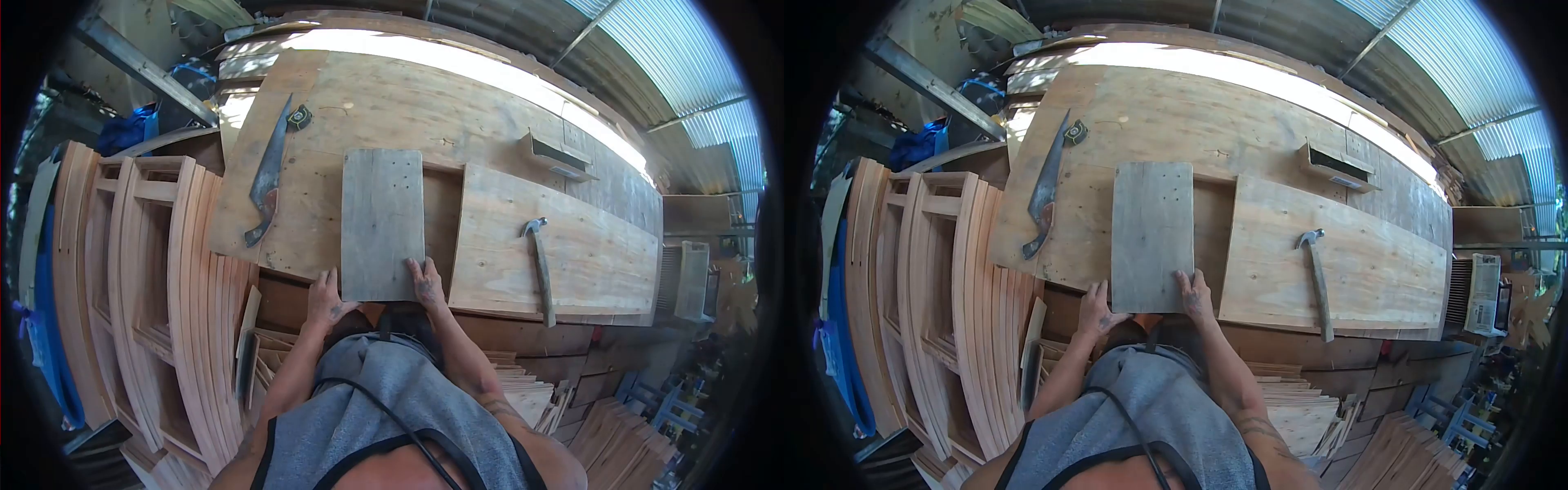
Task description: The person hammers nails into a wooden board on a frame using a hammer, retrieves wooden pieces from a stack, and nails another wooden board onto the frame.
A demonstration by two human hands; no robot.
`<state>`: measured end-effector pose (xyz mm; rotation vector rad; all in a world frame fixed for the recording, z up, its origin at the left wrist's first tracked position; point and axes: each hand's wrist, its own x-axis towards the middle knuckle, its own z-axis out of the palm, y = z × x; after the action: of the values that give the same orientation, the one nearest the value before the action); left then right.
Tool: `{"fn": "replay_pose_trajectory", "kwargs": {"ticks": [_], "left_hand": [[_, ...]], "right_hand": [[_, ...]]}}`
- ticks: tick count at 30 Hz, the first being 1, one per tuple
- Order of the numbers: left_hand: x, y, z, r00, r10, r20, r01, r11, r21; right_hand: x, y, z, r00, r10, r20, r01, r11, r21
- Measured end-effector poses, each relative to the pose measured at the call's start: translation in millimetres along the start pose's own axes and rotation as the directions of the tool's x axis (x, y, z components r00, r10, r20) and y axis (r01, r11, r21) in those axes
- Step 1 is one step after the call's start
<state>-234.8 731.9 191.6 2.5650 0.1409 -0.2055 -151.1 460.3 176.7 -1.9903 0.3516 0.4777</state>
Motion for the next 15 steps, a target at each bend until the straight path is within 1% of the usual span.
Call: {"fn": "replay_pose_trajectory", "kwargs": {"ticks": [2, 4, 5, 8, 10, 11, 13, 14, 15], "left_hand": [[1.8, -2.7, 0.8, 1.000, 0.027, -0.005, -0.027, 1.000, 0.004], [1.1, -7.2, 3.4, 0.998, 0.062, -0.028, -0.062, 0.998, 0.000], [1.9, -7.0, 2.0, 0.998, 0.058, -0.014, -0.058, 0.998, -0.017], [3.4, -7.5, -3.8, 0.998, 0.052, 0.036, -0.050, 0.997, -0.062], [6.1, -7.4, -6.7, 0.995, 0.059, 0.075, -0.052, 0.994, -0.092], [6.0, -4.7, -7.7, 0.995, 0.094, 0.038, -0.092, 0.994, -0.055], [2.1, 0.4, -10.0, 0.985, 0.168, -0.028, -0.168, 0.986, 0.026], [1.4, 5.1, -12.0, 0.988, 0.156, -0.011, -0.155, 0.987, 0.048], [1.8, 11.3, -12.7, 0.990, 0.144, 0.004, -0.143, 0.987, 0.068]], "right_hand": [[4.2, 5.6, 4.3, 0.999, -0.029, -0.032, 0.032, 0.997, 0.077], [12.1, 16.8, 4.4, 1.000, 0.007, 0.000, -0.007, 0.998, 0.060], [12.3, 13.7, 4.8, 1.000, 0.026, 0.017, -0.027, 0.998, 0.054], [8.2, 2.4, 3.8, 0.997, 0.077, -0.005, -0.078, 0.995, -0.060], [-6.4, -3.0, 15.9, 0.991, 0.007, -0.137, -0.014, 0.999, -0.050], [-11.4, -7.5, 19.6, 0.979, -0.029, -0.200, 0.019, 0.999, -0.049], [-15.7, -14.8, 17.2, 0.969, -0.074, -0.238, 0.064, 0.997, -0.052], [-20.2, -16.2, 15.2, 0.962, -0.093, -0.258, 0.082, 0.995, -0.055], [-22.7, -17.6, 10.8, 0.965, -0.071, -0.254, 0.057, 0.997, -0.060]]}}
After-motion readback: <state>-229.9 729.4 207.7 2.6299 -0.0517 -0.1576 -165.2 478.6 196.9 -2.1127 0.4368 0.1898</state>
